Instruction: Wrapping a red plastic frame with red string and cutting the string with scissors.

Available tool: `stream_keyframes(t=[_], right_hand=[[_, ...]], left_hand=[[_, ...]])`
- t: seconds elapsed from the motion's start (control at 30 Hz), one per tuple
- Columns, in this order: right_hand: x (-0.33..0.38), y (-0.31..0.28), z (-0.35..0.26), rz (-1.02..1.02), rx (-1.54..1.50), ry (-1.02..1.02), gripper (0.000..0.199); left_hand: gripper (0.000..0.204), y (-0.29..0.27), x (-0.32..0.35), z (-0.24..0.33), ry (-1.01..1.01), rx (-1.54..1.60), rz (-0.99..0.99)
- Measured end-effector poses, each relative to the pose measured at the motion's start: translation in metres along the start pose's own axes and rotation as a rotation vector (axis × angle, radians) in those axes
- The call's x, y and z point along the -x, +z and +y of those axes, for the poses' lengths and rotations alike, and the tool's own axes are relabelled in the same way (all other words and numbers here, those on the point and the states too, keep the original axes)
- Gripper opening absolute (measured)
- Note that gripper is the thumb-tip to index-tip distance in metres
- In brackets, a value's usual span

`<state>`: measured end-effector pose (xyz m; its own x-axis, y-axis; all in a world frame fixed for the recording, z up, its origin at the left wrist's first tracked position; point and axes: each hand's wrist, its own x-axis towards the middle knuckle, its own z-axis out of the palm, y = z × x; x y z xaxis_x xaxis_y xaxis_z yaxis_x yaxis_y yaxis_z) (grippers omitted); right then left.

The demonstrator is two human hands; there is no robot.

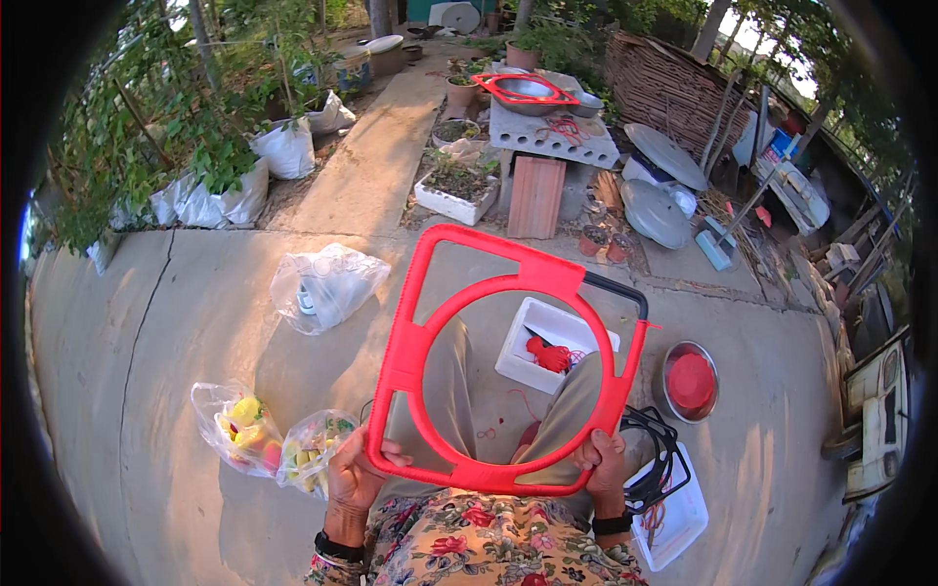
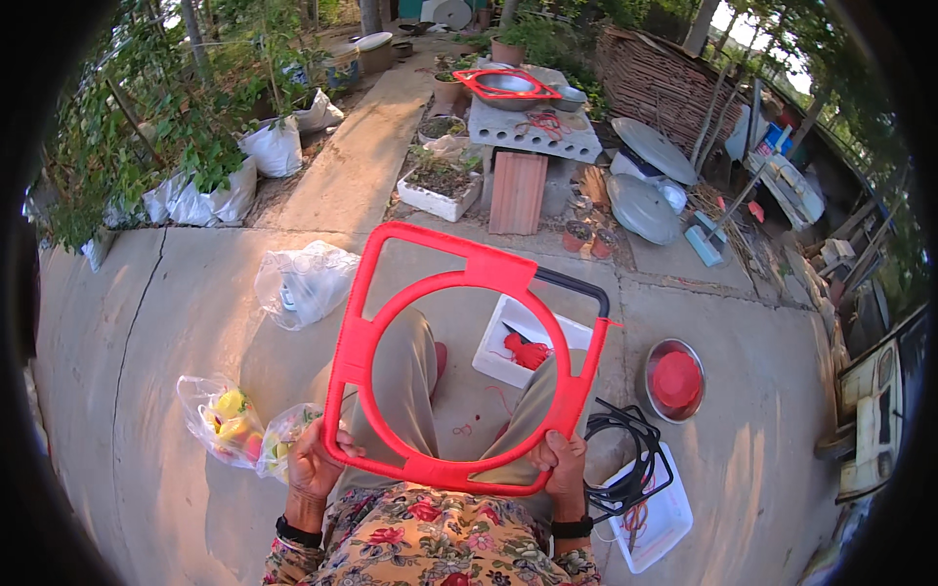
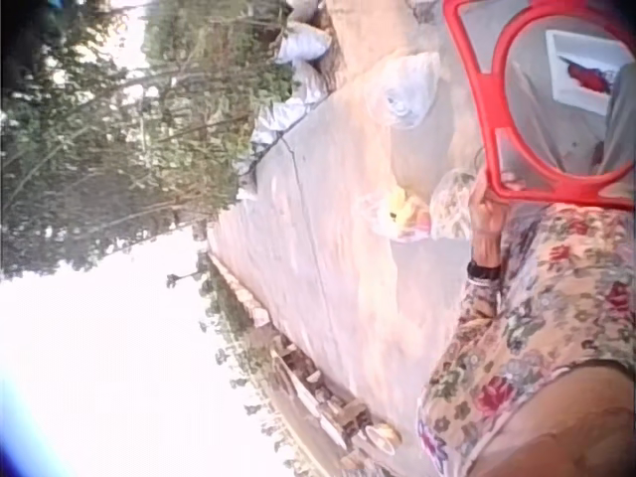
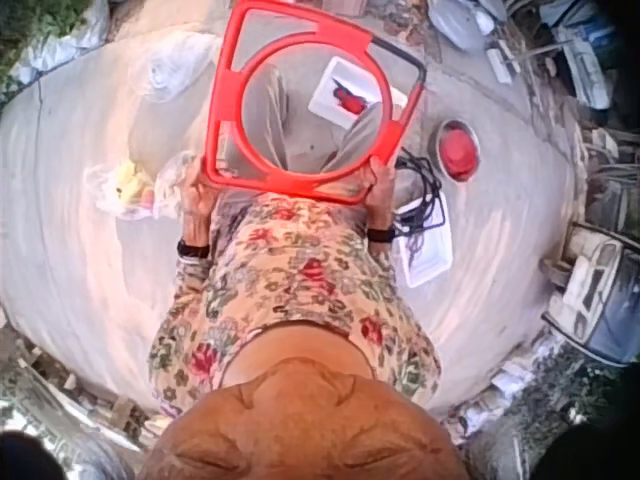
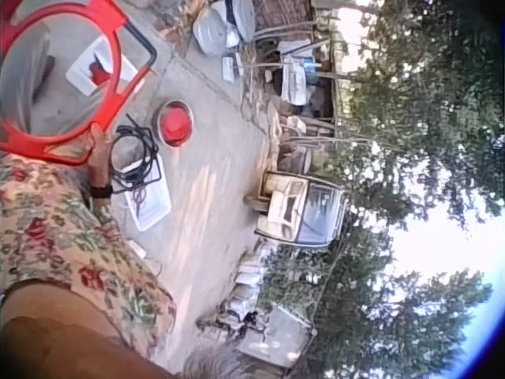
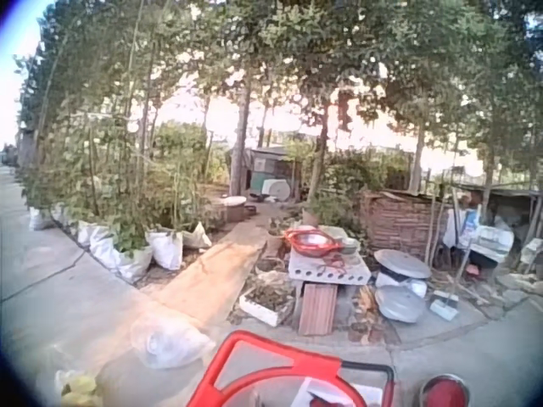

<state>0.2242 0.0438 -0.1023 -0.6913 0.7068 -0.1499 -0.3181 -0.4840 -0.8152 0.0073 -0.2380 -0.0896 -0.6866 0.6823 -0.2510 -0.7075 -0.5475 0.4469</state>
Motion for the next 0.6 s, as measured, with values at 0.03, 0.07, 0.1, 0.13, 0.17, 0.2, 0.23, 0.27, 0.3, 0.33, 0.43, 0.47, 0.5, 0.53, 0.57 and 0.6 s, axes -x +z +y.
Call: stream_keyframes(t=[0.03, 0.07, 0.1, 0.13, 0.17, 0.2, 0.23, 0.27, 0.3, 0.33, 0.43, 0.47, 0.5, 0.53, 0.57, 0.6], right_hand=[[0.0, 0.004, 0.0, -0.027, 0.014, 0.003, 0.019], [0.0, 0.009, -0.002, -0.057, 0.028, -0.003, 0.017], [0.001, 0.01, -0.004, -0.04, 0.028, -0.018, 0.017], [0.002, 0.009, -0.005, -0.059, 0.064, -0.032, 0.017], [0.002, 0.008, -0.005, -0.084, 0.099, -0.04, 0.017], [0.002, 0.005, -0.005, -0.096, 0.104, -0.059, 0.016], [0.002, 0.006, -0.008, -0.092, 0.1, -0.066, 0.016], [-0.001, 0.008, -0.012, -0.079, 0.065, -0.04, 0.015], [-0.006, 0.012, -0.016, -0.068, 0.032, -0.013, 0.014], [-0.017, 0.015, -0.02, -0.067, 0.028, -0.018, 0.014], [-0.054, 0.029, -0.04, -0.247, 0.01, -0.011, 0.024], [-0.066, 0.042, -0.045, -0.189, 0.206, -0.109, 0.036], [-0.073, 0.052, -0.049, -0.136, 0.403, -0.212, 0.049], [-0.073, 0.056, -0.053, -0.144, 0.406, -0.218, 0.049], [-0.069, 0.061, -0.06, -0.128, 0.554, -0.241, 0.058], [-0.064, 0.068, -0.065, -0.117, 0.706, -0.257, 0.067]], left_hand=[[0.053, 0.001, -0.003, 0.004, -0.026, -0.003, -0.015], [0.054, 0.006, -0.005, 0.012, -0.022, -0.115, -0.026], [0.055, 0.009, -0.009, 0.018, -0.014, -0.227, -0.039], [0.055, 0.007, -0.015, 0.022, -0.029, -0.231, -0.053], [0.052, 0.004, -0.019, 0.028, -0.052, -0.368, -0.08], [0.049, 0.003, -0.022, 0.032, -0.071, -0.505, -0.106], [0.049, 0.005, -0.024, 0.036, -0.073, -0.51, -0.112], [0.044, 0.012, -0.026, 0.042, -0.093, -0.503, -0.187], [0.04, 0.027, -0.027, 0.049, -0.112, -0.492, -0.261], [0.036, 0.046, -0.026, 0.052, -0.022, -0.485, -0.256], [0.037, 0.097, -0.025, 0.069, 0.217, -0.595, -0.196], [0.037, 0.114, -0.021, 0.072, 0.219, -0.595, -0.198], [0.035, 0.131, -0.018, 0.074, 0.304, -0.642, -0.203], [0.032, 0.143, -0.015, 0.071, 0.387, -0.686, -0.208], [0.032, 0.152, -0.01, 0.065, 0.397, -0.685, -0.208], [0.03, 0.157, -0.005, 0.056, 0.469, -0.825, -0.2]])
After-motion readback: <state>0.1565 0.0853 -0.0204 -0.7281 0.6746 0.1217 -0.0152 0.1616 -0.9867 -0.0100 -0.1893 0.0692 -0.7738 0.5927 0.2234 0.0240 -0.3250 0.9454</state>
